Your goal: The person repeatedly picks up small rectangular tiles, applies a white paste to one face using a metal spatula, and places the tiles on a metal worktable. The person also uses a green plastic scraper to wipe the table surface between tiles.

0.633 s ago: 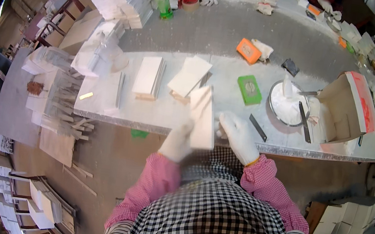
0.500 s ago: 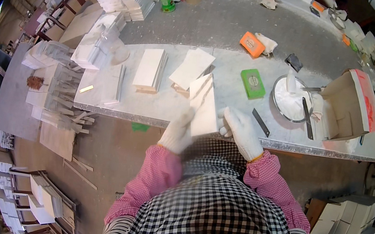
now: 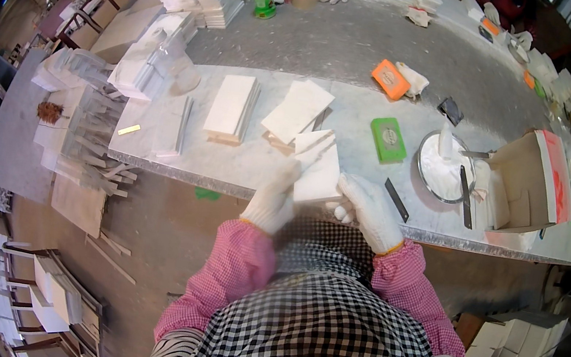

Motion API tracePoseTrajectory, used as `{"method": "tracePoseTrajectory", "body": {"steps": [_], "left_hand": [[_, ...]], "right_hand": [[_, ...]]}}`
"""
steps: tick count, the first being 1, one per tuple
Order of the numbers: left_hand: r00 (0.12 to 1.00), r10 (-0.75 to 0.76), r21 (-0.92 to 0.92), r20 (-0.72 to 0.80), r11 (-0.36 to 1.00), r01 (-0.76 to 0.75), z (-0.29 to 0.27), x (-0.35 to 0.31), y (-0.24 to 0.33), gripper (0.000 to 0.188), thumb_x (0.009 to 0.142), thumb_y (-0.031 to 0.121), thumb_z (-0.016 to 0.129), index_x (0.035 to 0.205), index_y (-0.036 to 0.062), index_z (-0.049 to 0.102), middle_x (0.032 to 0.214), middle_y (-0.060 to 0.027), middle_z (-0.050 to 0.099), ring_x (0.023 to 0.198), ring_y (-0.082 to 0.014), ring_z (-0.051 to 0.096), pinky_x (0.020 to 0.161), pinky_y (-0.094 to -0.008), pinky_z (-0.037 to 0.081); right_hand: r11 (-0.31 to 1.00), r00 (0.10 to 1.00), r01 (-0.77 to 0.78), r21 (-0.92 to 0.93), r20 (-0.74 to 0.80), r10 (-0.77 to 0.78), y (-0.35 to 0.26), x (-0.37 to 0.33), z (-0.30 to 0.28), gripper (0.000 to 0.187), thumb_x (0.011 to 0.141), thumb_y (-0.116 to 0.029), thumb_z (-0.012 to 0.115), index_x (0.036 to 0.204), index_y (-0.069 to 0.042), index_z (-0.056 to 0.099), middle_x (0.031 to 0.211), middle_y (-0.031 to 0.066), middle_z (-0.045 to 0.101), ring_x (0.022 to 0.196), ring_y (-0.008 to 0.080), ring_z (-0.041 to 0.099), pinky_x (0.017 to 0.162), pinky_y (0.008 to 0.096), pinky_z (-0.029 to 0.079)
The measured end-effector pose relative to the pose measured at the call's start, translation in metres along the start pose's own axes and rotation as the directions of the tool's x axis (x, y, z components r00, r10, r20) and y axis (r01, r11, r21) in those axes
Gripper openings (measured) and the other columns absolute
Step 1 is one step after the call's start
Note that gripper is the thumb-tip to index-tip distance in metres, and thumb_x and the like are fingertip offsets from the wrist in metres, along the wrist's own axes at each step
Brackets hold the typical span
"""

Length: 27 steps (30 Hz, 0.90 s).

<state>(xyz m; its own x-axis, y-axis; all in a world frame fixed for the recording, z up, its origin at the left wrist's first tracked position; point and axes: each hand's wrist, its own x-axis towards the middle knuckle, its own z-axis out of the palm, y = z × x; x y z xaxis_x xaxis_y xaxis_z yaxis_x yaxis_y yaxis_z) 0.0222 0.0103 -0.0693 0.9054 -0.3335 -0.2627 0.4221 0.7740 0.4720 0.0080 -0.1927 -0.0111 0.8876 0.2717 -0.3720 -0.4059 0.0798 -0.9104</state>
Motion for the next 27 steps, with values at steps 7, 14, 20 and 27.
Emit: {"method": "tracePoseTrajectory", "body": {"steps": [7, 14, 20, 27], "left_hand": [[0.991, 0.125, 0.284, -0.041, 0.953, -0.109, -0.005, 0.011, 0.001, 0.038, 0.106, 0.017, 0.05, 0.136, -0.005, 0.055, 0.138, -0.0139, 0.06, 0.127, -0.0223, 0.055, 0.111, -0.034, 0.042], [0.913, 0.395, 0.753, 0.099, 0.57, -0.328, -0.011, 0.01, -0.004, 0.026, 0.106, 0.016, 0.051, 0.115, -0.0047, 0.063, 0.109, -0.0112, 0.065, 0.103, -0.0233, 0.061, 0.094, -0.0348, 0.05], [0.989, 0.034, 0.387, -0.145, 0.922, 0.025, 0.017, -0.002, 0.014, 0.027, 0.104, 0.023, 0.058, 0.112, -0.002, 0.063, 0.094, -0.0108, 0.067, 0.08, -0.0258, 0.066, 0.077, -0.0391, 0.055], [0.508, 0.763, 0.917, 0.399, -0.346, -0.2, -0.022, 0.011, 0.026, 0.029, 0.086, 0.01, 0.072, 0.113, -0.0006, 0.068, 0.084, -0.0122, 0.064, 0.083, -0.0304, 0.062, 0.074, -0.0397, 0.05]], "right_hand": [[0.979, 0.994, -0.102, 0.178, -0.007, 0.105, 0.009, 0.011, -0.005, 0.037, 0.103, -0.03, 0.059, 0.118, 0.002, 0.066, 0.09, 0.0068, 0.068, 0.066, 0.0087, 0.056, 0.058, 0.0212, 0.045], [0.969, 0.991, -0.115, 0.219, -0.036, 0.126, 0.002, 0.006, -0.01, 0.028, 0.101, -0.024, 0.061, 0.111, 0.001, 0.067, 0.085, 0.0046, 0.066, 0.062, 0.0066, 0.053, 0.053, 0.0195, 0.041], [0.994, 0.98, 0.052, 0.099, -0.194, -0.032, -0.011, 0.007, -0.025, 0.028, 0.1, -0.025, 0.062, 0.109, 0.001, 0.066, 0.086, 0.0053, 0.067, 0.066, 0.0111, 0.057, 0.058, 0.0246, 0.044], [0.983, 0.963, 0.16, -0.094, -0.204, -0.177, -0.05, 0.065, -0.039, 0.03, 0.103, -0.027, 0.057, 0.114, 0.0, 0.066, 0.094, 0.0066, 0.069, 0.071, 0.0081, 0.057, 0.063, 0.0237, 0.045]]}}
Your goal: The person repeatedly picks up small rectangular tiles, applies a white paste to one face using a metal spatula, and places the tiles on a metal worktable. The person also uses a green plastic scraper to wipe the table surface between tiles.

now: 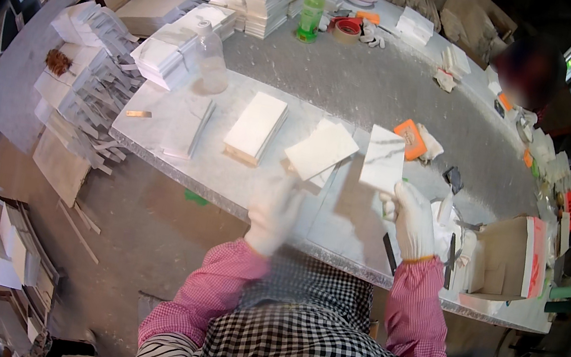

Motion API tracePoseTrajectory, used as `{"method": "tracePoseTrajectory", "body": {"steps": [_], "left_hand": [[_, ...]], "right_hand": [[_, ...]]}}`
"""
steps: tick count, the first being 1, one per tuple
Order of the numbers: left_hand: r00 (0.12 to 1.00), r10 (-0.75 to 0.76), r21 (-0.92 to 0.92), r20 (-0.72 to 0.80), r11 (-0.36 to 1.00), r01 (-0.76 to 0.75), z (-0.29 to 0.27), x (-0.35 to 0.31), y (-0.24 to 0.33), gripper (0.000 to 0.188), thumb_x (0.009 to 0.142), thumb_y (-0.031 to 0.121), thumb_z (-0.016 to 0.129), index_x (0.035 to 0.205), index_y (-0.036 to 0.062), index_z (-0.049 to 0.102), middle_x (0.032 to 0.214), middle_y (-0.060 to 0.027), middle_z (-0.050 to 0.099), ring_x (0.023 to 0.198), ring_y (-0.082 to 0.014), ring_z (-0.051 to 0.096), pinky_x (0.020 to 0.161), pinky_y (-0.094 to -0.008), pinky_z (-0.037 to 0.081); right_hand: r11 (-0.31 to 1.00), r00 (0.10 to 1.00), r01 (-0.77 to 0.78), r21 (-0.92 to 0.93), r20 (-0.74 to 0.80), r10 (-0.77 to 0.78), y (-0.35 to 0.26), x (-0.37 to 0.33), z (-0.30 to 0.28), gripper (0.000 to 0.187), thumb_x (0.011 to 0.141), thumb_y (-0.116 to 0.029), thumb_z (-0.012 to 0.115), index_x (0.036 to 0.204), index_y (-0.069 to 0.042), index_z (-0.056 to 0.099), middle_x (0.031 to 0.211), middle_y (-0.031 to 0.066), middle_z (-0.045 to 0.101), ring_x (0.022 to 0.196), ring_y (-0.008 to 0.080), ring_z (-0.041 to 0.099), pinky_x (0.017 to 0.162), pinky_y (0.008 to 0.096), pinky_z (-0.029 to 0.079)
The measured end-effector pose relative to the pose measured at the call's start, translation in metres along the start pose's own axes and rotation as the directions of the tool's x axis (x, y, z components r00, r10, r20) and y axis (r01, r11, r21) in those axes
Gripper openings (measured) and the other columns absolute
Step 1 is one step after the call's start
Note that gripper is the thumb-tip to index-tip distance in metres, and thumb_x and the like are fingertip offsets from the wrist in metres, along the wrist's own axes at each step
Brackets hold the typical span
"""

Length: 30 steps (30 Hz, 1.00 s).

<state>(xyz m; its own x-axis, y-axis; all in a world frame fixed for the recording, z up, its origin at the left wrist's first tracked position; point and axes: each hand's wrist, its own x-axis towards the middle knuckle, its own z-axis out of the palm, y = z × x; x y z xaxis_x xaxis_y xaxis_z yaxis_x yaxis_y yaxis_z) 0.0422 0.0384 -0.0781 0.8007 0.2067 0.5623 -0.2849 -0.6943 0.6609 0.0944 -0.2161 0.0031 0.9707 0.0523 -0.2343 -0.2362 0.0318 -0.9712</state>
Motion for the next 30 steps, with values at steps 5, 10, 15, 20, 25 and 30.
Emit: {"method": "tracePoseTrajectory", "body": {"steps": [5, 10, 15, 20, 25, 30], "left_hand": [[0.997, 0.07, 0.222, -0.023, 0.973, -0.064, 0.009, 0.006, -0.026, 0.032, 0.077, 0.007, 0.074, 0.108, 0.0008, 0.065, 0.087, -0.0131, 0.064, 0.091, -0.0369, 0.059, 0.081, -0.0464, 0.049], [0.998, 0.067, 0.255, -0.017, 0.965, -0.06, 0.01, 0.008, -0.027, 0.027, 0.077, 0.009, 0.074, 0.101, 0.0019, 0.064, 0.086, -0.0139, 0.063, 0.087, -0.0378, 0.058, 0.076, -0.0476, 0.047], [0.998, 0.023, 0.228, 0.058, 0.973, -0.036, 0.01, 0.012, -0.025, 0.02, 0.075, 0.007, 0.073, 0.092, 0.0029, 0.063, 0.081, -0.0138, 0.06, 0.081, -0.0376, 0.057, 0.072, -0.0493, 0.047], [0.994, 0.104, 0.215, -0.02, 0.972, -0.098, 0.009, 0.007, -0.029, 0.022, 0.075, 0.004, 0.073, 0.095, 0.0018, 0.067, 0.085, -0.0145, 0.063, 0.086, -0.0385, 0.06, 0.074, -0.0487, 0.049], [0.996, 0.092, 0.179, 0.015, 0.979, -0.093, 0.008, 0.006, -0.03, 0.033, 0.076, 0.004, 0.073, 0.108, -0.0002, 0.069, 0.097, -0.0163, 0.067, 0.095, -0.0398, 0.063, 0.079, -0.0466, 0.052], [0.993, 0.119, 0.245, -0.003, 0.963, -0.115, 0.01, 0.003, -0.031, 0.034, 0.077, 0.005, 0.073, 0.11, 0.0001, 0.069, 0.097, -0.0163, 0.066, 0.094, -0.0391, 0.063, 0.08, -0.0464, 0.052]], "right_hand": [[0.997, 0.996, -0.029, 0.07, 0.09, 0.023, -0.014, 0.084, 0.019, 0.029, 0.103, -0.024, 0.059, 0.116, 0.001, 0.065, 0.094, 0.0065, 0.069, 0.07, 0.0062, 0.057, 0.059, 0.0208, 0.044], [0.994, 0.992, -0.106, -0.014, 0.071, 0.107, -0.005, 0.189, 0.048, 0.025, 0.102, -0.021, 0.06, 0.109, 0.003, 0.065, 0.101, 0.0154, 0.072, 0.061, 0.0079, 0.052, 0.05, 0.0227, 0.04], [0.986, 0.987, -0.15, -0.069, 0.045, 0.153, 0.004, 0.269, 0.084, 0.022, 0.096, -0.016, 0.063, 0.108, 0.002, 0.067, 0.093, 0.0133, 0.071, 0.059, 0.011, 0.056, 0.05, 0.0273, 0.045], [0.983, 0.983, -0.182, 0.014, -0.004, 0.182, 0.022, 0.31, 0.136, 0.02, 0.099, -0.017, 0.062, 0.106, 0.001, 0.066, 0.089, 0.0143, 0.07, 0.052, 0.0129, 0.052, 0.043, 0.0271, 0.036], [0.98, 0.982, -0.19, 0.054, 0.02, 0.19, 0.045, 0.336, 0.139, 0.02, 0.099, -0.015, 0.059, 0.108, 0.002, 0.064, 0.083, 0.0112, 0.065, 0.052, 0.0139, 0.05, 0.041, 0.0276, 0.036], [0.959, 0.984, -0.162, -0.233, 0.033, 0.175, 0.05, 0.323, 0.128, 0.021, 0.093, -0.02, 0.064, 0.105, -0.004, 0.07, 0.086, 0.0082, 0.069, 0.065, 0.0155, 0.062, 0.053, 0.0315, 0.046]]}}
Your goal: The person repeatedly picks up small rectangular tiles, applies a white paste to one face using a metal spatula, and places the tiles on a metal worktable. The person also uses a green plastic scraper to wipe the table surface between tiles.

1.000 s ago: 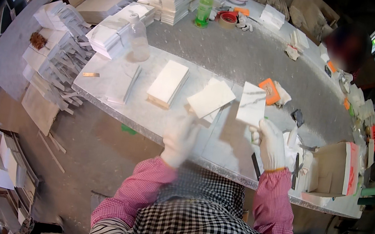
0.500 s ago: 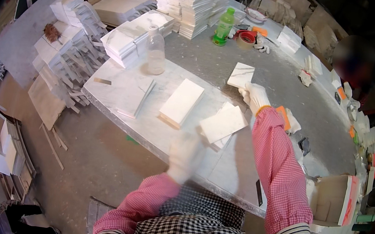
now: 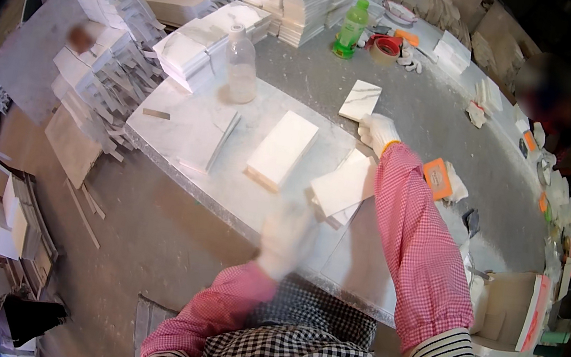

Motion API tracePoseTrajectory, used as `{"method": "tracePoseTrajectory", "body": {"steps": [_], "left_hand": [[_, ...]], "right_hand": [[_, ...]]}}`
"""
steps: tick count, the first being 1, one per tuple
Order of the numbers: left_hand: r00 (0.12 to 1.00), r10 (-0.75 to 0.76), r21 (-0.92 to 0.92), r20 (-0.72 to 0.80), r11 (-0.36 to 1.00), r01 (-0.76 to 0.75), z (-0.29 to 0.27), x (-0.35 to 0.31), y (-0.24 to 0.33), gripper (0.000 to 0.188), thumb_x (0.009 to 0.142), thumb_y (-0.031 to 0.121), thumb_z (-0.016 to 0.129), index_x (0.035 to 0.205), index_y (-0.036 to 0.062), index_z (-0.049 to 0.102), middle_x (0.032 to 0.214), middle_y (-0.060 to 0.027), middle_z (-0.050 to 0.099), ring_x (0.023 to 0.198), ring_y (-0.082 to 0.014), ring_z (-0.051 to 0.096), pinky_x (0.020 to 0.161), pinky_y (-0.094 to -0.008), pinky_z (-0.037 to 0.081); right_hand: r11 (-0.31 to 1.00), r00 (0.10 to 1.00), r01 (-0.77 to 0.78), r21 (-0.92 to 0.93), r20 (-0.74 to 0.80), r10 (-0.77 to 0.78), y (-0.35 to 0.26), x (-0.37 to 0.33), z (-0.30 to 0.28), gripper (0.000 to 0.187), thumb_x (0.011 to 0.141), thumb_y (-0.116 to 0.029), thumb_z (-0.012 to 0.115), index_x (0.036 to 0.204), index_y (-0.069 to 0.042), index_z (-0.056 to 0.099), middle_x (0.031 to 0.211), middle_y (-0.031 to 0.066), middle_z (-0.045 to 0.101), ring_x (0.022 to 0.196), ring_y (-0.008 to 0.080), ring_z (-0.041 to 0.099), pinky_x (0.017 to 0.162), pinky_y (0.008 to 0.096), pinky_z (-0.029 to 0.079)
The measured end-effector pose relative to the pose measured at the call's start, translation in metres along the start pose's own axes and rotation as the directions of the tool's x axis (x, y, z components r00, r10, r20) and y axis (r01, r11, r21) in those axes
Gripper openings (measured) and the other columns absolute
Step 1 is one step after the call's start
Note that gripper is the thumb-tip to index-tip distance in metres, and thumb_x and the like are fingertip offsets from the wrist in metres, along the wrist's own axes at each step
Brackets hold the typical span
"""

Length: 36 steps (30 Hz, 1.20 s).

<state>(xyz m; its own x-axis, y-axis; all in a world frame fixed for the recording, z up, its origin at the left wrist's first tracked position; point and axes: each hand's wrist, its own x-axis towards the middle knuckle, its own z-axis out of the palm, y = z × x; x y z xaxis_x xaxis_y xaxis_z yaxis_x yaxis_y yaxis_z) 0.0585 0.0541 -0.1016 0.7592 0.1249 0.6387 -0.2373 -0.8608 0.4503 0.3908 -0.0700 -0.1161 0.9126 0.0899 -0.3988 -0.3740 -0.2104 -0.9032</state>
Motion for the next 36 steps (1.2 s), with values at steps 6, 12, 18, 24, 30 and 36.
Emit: {"method": "tracePoseTrajectory", "body": {"steps": [6, 12, 18, 24, 30, 36], "left_hand": [[1.0, 0.017, 0.039, -0.016, 0.999, -0.016, 0.009, -0.003, -0.005, 0.024, 0.082, 0.016, 0.07, 0.104, 0.009, 0.065, 0.085, -0.0112, 0.063, 0.09, -0.0353, 0.06, 0.077, -0.0491, 0.048], [0.999, 0.027, 0.039, -0.025, 0.999, -0.026, 0.007, -0.006, 0.001, 0.029, 0.078, 0.004, 0.074, 0.106, 0.0009, 0.067, 0.092, -0.0133, 0.064, 0.095, -0.0369, 0.062, 0.079, -0.0471, 0.05], [0.996, 0.063, 0.005, -0.061, 0.998, -0.063, 0.006, -0.006, 0.0, 0.027, 0.079, 0.003, 0.072, 0.105, 0.0011, 0.066, 0.092, -0.0144, 0.064, 0.095, -0.0376, 0.062, 0.079, -0.0476, 0.05], [0.985, -0.171, -0.235, 0.014, 0.957, 0.17, 0.001, -0.009, -0.003, 0.031, 0.088, 0.007, 0.07, 0.117, -0.0027, 0.065, 0.103, -0.0181, 0.067, 0.1, -0.0355, 0.064, 0.087, -0.0441, 0.052], [0.9, -0.435, -0.532, 0.004, 0.762, 0.37, 0.0, -0.001, 0.006, 0.043, 0.099, 0.016, 0.062, 0.136, -0.0051, 0.059, 0.125, -0.0217, 0.067, 0.114, -0.0293, 0.065, 0.097, -0.0383, 0.051], [0.807, -0.208, -0.512, 0.553, 0.679, 0.526, -0.052, 0.022, 0.049, 0.041, 0.099, 0.017, 0.065, 0.132, -0.0064, 0.062, 0.114, -0.0159, 0.072, 0.104, -0.0233, 0.068, 0.091, -0.0375, 0.054]], "right_hand": [[0.881, 0.983, 0.176, -0.44, 0.121, -0.136, -0.033, -0.075, -0.028, 0.039, 0.093, -0.034, 0.062, 0.117, -0.005, 0.073, 0.095, 0.0103, 0.073, 0.085, 0.0198, 0.068, 0.072, 0.0349, 0.054], [0.688, 0.981, 0.048, -0.724, 0.163, 0.102, -0.022, -0.155, -0.059, 0.06, 0.089, -0.048, 0.066, 0.125, 0.0, 0.068, 0.11, 0.0203, 0.074, 0.105, 0.0316, 0.071, 0.09, 0.041, 0.054], [0.944, 0.979, 0.033, -0.329, 0.203, 0.037, 0.017, -0.173, -0.075, 0.044, 0.09, -0.046, 0.072, 0.101, -0.004, 0.067, 0.088, 0.0054, 0.066, 0.082, 0.0152, 0.059, 0.071, 0.031, 0.047], [0.989, 0.984, 0.107, -0.099, 0.157, -0.091, 0.038, -0.199, -0.085, 0.032, 0.09, -0.037, 0.073, 0.097, -0.006, 0.067, 0.086, -0.0015, 0.062, 0.077, 0.0111, 0.053, 0.073, 0.0256, 0.043], [0.949, 0.949, 0.315, -0.005, 0.03, -0.314, 0.022, -0.29, -0.076, 0.026, 0.095, -0.027, 0.068, 0.105, -0.003, 0.072, 0.092, 0.0003, 0.068, 0.082, 0.008, 0.058, 0.075, 0.0241, 0.045], [0.937, 0.932, 0.348, 0.031, 0.101, -0.349, 0.031, -0.349, -0.088, 0.024, 0.098, -0.022, 0.066, 0.108, -0.001, 0.072, 0.093, -0.0018, 0.067, 0.082, 0.0077, 0.057, 0.074, 0.0245, 0.046]]}}
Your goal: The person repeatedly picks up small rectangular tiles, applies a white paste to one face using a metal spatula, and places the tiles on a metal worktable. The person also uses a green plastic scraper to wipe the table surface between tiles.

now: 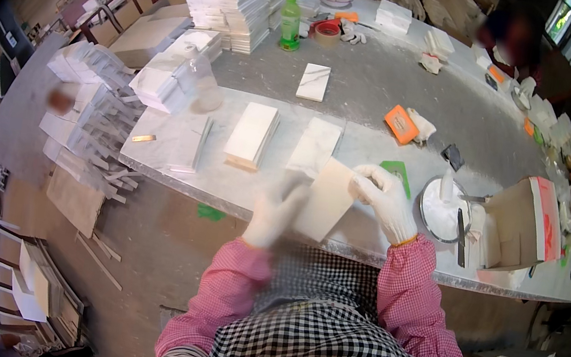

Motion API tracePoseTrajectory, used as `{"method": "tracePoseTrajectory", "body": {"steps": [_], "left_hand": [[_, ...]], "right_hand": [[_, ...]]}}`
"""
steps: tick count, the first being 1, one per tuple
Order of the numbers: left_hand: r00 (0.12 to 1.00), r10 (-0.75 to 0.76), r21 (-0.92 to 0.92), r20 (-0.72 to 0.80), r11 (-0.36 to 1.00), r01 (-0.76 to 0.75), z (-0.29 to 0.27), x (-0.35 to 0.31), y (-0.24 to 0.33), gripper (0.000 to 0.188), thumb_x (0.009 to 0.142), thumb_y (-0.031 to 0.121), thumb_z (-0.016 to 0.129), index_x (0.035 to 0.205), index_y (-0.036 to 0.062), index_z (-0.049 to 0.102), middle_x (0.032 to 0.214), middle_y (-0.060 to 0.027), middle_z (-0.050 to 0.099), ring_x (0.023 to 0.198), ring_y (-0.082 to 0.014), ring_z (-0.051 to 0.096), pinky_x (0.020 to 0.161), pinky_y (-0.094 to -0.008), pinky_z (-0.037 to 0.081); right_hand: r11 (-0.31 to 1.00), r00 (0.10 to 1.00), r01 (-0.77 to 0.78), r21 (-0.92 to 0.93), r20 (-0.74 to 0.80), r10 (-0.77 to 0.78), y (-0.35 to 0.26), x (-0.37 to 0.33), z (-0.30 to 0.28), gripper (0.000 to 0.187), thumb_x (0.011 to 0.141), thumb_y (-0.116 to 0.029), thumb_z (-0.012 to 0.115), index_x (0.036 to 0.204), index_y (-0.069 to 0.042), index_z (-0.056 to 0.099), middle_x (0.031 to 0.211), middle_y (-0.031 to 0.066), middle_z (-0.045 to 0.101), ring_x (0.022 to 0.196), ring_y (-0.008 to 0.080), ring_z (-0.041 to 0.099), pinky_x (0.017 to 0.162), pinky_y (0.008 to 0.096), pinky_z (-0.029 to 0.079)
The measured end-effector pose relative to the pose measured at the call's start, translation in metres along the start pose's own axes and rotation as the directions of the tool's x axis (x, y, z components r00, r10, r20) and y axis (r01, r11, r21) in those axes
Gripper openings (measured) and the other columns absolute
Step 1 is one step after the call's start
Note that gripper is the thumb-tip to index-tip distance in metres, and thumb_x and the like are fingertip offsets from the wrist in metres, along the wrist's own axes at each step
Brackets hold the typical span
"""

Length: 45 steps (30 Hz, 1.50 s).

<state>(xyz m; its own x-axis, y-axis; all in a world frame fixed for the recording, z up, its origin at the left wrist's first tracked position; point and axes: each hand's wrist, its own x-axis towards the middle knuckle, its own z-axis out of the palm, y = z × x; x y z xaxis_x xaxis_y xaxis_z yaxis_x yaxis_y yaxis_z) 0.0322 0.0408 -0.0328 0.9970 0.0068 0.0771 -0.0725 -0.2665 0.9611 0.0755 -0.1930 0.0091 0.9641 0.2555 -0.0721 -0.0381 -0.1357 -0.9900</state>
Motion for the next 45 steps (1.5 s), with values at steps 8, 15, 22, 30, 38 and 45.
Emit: {"method": "tracePoseTrajectory", "body": {"steps": [8, 15, 22, 30, 38, 45], "left_hand": [[0.819, -0.358, -0.33, 0.449, 0.785, 0.524, 0.011, -0.037, 0.035, 0.048, 0.094, 0.013, 0.071, 0.136, -0.0068, 0.059, 0.121, -0.0106, 0.069, 0.107, -0.0189, 0.066, 0.091, -0.034, 0.055], [0.855, -0.309, -0.449, 0.417, 0.748, 0.489, 0.021, -0.048, 0.012, 0.049, 0.093, 0.01, 0.068, 0.138, -0.0062, 0.058, 0.125, -0.0111, 0.068, 0.112, -0.0195, 0.065, 0.097, -0.034, 0.052], [0.835, -0.339, -0.456, 0.433, 0.717, 0.527, 0.023, -0.055, 0.018, 0.048, 0.093, 0.011, 0.068, 0.137, -0.0059, 0.059, 0.125, -0.0109, 0.068, 0.111, -0.0192, 0.065, 0.096, -0.0337, 0.052], [0.859, -0.257, -0.459, 0.444, 0.758, 0.464, 0.026, -0.057, 0.003, 0.044, 0.095, 0.011, 0.065, 0.136, -0.006, 0.059, 0.122, -0.0096, 0.069, 0.109, -0.0181, 0.065, 0.094, -0.0334, 0.053], [0.893, -0.292, -0.609, 0.344, 0.654, 0.448, 0.032, -0.063, -0.001, 0.06, 0.11, 0.039, 0.044, 0.149, -0.0067, 0.041, 0.142, -0.0177, 0.056, 0.125, -0.0259, 0.06, 0.105, -0.0405, 0.051], [0.822, -0.413, -0.793, 0.392, 0.302, 0.53, 0.036, -0.056, 0.007, 0.062, 0.112, 0.044, 0.035, 0.151, -0.0039, 0.04, 0.142, -0.0191, 0.057, 0.126, -0.031, 0.06, 0.105, -0.0428, 0.052]], "right_hand": [[0.977, 0.997, -0.053, 0.206, -0.049, 0.065, 0.008, -0.026, 0.001, 0.036, 0.104, -0.033, 0.056, 0.11, -0.001, 0.073, 0.083, -0.0036, 0.06, 0.073, 0.0064, 0.05, 0.067, 0.0232, 0.041], [0.9, 0.99, -0.092, 0.426, -0.061, 0.13, 0.031, -0.027, 0.003, 0.059, 0.11, -0.051, 0.043, 0.122, 0.001, 0.07, 0.09, -0.001, 0.066, 0.073, 0.0072, 0.053, 0.067, 0.0232, 0.043], [0.902, 0.993, -0.074, 0.425, -0.053, 0.107, 0.024, -0.034, 0.002, 0.06, 0.11, -0.052, 0.043, 0.123, 0.001, 0.069, 0.091, 0.0, 0.066, 0.075, 0.0076, 0.053, 0.07, 0.0226, 0.042], [0.913, 0.994, -0.064, 0.404, -0.059, 0.095, 0.028, -0.037, 0.002, 0.057, 0.109, -0.051, 0.044, 0.122, -0.001, 0.07, 0.092, -0.0002, 0.066, 0.077, 0.0079, 0.053, 0.071, 0.0232, 0.042], [0.935, 0.993, -0.065, 0.349, -0.073, 0.097, 0.019, -0.04, 0.01, 0.046, 0.106, -0.04, 0.055, 0.129, -0.002, 0.068, 0.103, -0.0009, 0.065, 0.087, 0.0077, 0.056, 0.075, 0.0238, 0.046], [0.93, 0.993, -0.045, 0.365, -0.085, 0.082, 0.026, -0.04, 0.016, 0.047, 0.104, -0.034, 0.06, 0.136, 0.001, 0.062, 0.107, 0.0007, 0.066, 0.093, 0.0107, 0.06, 0.079, 0.0282, 0.05]]}}
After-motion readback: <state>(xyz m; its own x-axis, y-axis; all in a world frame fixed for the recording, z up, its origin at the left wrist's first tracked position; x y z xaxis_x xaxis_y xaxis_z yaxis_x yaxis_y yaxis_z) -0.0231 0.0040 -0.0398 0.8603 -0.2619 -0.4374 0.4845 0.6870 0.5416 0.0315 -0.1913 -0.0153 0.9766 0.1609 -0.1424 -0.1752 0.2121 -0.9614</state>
